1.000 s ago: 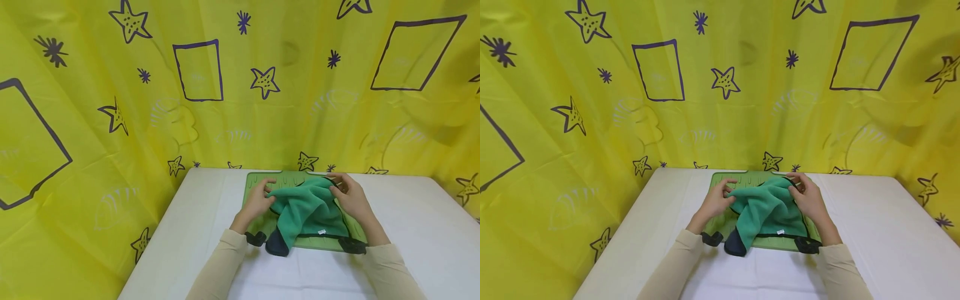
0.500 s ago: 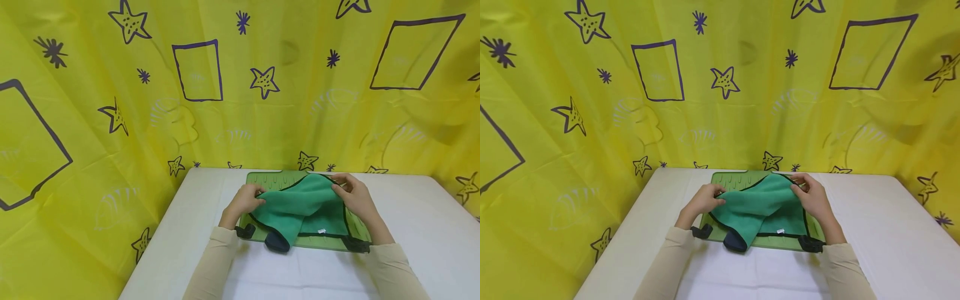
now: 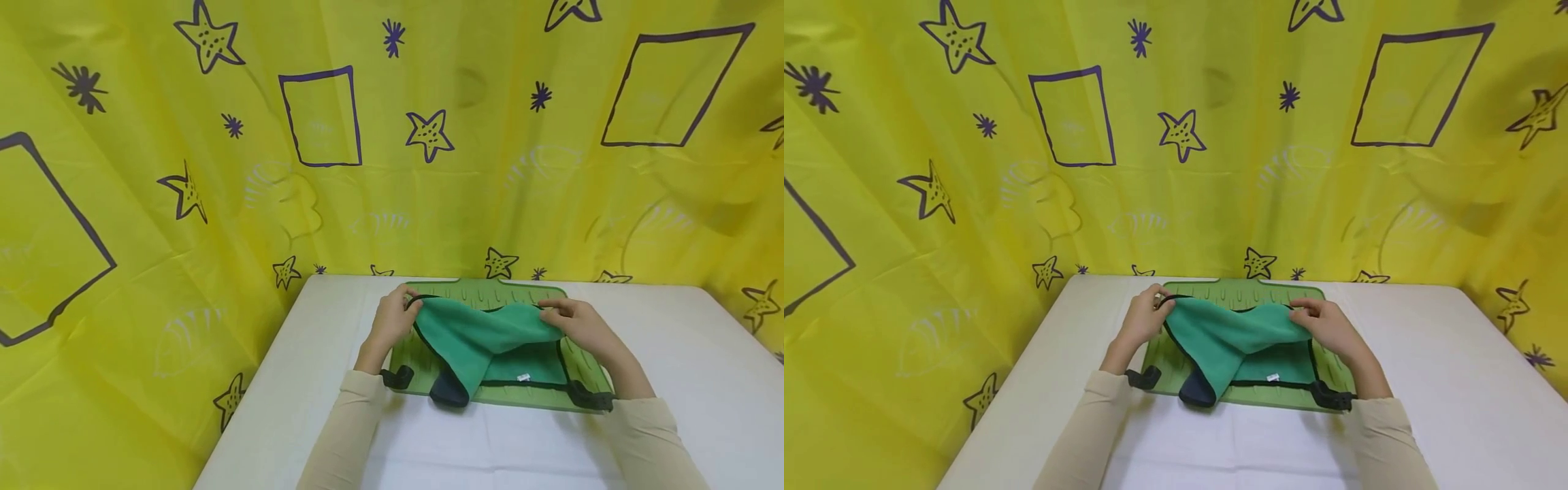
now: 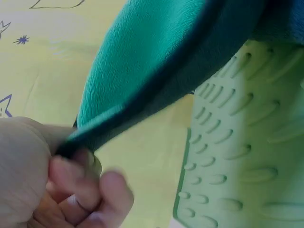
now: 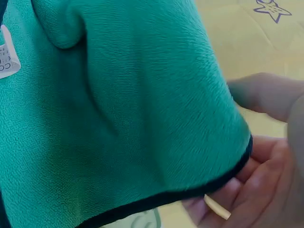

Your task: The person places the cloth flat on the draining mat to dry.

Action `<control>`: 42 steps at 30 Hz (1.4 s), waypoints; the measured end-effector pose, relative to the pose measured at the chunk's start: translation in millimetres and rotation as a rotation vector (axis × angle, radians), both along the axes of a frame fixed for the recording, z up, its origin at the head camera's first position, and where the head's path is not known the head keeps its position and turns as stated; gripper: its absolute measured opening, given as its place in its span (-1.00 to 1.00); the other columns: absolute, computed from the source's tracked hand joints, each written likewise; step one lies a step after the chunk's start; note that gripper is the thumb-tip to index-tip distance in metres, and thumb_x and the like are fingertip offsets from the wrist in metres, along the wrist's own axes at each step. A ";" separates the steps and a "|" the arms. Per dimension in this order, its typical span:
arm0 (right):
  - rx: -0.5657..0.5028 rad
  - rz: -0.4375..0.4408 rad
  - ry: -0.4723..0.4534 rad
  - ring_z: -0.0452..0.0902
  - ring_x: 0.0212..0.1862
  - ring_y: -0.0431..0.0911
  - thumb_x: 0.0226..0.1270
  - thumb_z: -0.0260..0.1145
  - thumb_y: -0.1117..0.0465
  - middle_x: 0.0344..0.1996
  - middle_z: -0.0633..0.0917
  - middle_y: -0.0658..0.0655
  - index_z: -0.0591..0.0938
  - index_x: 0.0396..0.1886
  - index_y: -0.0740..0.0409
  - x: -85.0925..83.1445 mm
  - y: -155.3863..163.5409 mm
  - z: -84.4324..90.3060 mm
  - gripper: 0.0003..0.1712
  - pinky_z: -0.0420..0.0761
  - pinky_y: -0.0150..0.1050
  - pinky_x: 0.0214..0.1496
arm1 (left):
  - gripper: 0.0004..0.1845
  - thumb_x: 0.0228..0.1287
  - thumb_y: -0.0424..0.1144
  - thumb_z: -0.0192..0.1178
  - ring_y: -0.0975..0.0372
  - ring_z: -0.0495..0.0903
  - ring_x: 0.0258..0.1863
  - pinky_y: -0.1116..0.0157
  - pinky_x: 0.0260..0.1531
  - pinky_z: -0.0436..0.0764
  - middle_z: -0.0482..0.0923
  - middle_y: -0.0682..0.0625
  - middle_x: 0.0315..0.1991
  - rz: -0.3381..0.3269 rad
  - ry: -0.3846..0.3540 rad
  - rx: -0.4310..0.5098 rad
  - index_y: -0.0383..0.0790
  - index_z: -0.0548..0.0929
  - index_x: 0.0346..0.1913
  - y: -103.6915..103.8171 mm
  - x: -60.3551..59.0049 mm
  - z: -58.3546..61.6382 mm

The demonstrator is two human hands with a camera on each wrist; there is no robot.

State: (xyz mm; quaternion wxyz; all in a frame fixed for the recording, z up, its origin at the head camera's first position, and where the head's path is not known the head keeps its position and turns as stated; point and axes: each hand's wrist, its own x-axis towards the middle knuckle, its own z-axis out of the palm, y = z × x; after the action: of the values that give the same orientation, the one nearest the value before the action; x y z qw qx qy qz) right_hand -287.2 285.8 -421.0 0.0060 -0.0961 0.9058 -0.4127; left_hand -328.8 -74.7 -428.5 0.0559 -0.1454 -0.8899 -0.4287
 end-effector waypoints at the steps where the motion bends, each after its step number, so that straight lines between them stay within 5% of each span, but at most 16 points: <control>1: 0.012 0.019 -0.014 0.48 0.24 0.35 0.62 0.13 0.02 0.23 0.55 0.54 0.49 0.35 0.42 0.1 0.0 -0.1 -0.41 0.57 0.17 0.15 | -0.69 0.51 -0.17 0.20 0.00 0.51 -0.74 0.37 -0.66 0.40 0.38 0.09 -0.68 -0.017 -0.022 0.017 -0.26 0.60 0.16 -1.2 -0.1 1.1; 5: 0.073 0.060 -0.055 0.59 0.04 0.20 0.54 0.24 0.07 0.01 0.69 0.42 0.63 0.15 0.43 -0.3 2.3 -2.3 -0.51 0.61 -0.02 0.01 | -0.55 0.36 -0.12 0.37 -0.26 0.70 -0.50 0.26 -0.49 0.63 0.54 0.01 -0.63 -0.123 -0.158 0.033 -0.31 0.64 0.18 -10.4 -0.3 5.1; 9: 0.086 0.041 -0.057 0.49 -0.12 -0.04 0.54 0.24 0.09 -0.18 0.69 0.20 0.64 0.01 0.39 0.0 7.1 -3.4 -0.60 0.51 -0.21 -0.13 | -0.59 0.26 -0.20 0.46 -0.26 0.73 -0.39 0.20 -0.25 0.70 0.59 -0.02 -0.51 -0.247 -0.281 -0.003 -0.35 0.68 0.08 -23.4 -0.1 7.4; 14: 0.035 -0.024 -0.012 0.45 -0.13 -0.05 0.60 0.16 0.05 -0.16 0.67 0.20 0.56 0.00 0.36 1.5 14.0 -1.9 -0.61 0.47 -0.19 -0.15 | -0.80 0.29 -0.35 0.39 -0.23 0.74 -0.28 0.19 -0.18 0.67 0.59 -0.03 -0.42 -0.312 -0.295 -0.025 -0.35 0.73 -0.07 -33.9 -1.3 7.3; 22: -0.012 -0.100 0.030 0.43 -0.16 -0.09 0.62 0.11 -0.05 -0.26 0.63 0.10 0.55 -0.02 0.30 1.2 17.3 3.7 -0.56 0.43 -0.22 -0.16 | -0.79 0.37 -0.27 0.33 0.03 0.71 -0.36 0.28 -0.38 0.64 0.73 -0.15 -0.23 -0.065 -0.073 0.102 -0.27 0.76 -0.02 -23.6 -7.7 1.6; 30: -0.105 -0.180 0.088 0.52 -0.25 -0.31 0.61 0.13 -0.05 -0.36 0.71 -0.19 0.60 0.02 0.32 -1.5 16.0 4.4 -0.52 0.55 -0.40 -0.18 | -0.84 0.39 -0.25 0.32 0.07 0.72 -0.17 0.18 -0.17 0.67 0.78 -0.11 -0.20 0.137 0.088 0.224 -0.21 0.80 -0.08 -5.2 -14.6 -7.0; 35: -0.172 -0.222 0.124 0.52 -0.27 -0.37 0.60 0.15 -0.05 -0.36 0.67 -0.28 0.61 0.04 0.36 0.1 7.7 7.4 -0.50 0.60 -0.45 -0.22 | -0.84 0.40 -0.25 0.31 0.08 0.68 -0.23 0.23 -0.27 0.63 0.78 -0.11 -0.22 0.203 0.117 0.263 -0.20 0.81 -0.07 1.7 -17.6 -9.1; 42: -0.147 -0.258 0.110 0.46 -0.14 -0.21 0.59 0.11 -0.15 -0.18 0.66 -0.01 0.61 0.08 0.35 -15.3 5.8 10.8 -0.40 0.53 -0.38 -0.14 | -0.79 0.40 -0.16 0.33 0.08 0.70 -0.24 0.21 -0.27 0.64 0.76 -0.11 -0.25 0.226 0.094 0.230 -0.19 0.79 -0.05 10.5 -36.1 -3.2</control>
State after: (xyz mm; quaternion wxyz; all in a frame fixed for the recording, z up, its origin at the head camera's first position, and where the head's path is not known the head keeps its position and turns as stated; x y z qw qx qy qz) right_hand -302.6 291.6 -410.2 -0.1037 -0.0014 0.8770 -0.4692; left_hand -364.8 -64.2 -431.7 0.1617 -0.0568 -0.8422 -0.5113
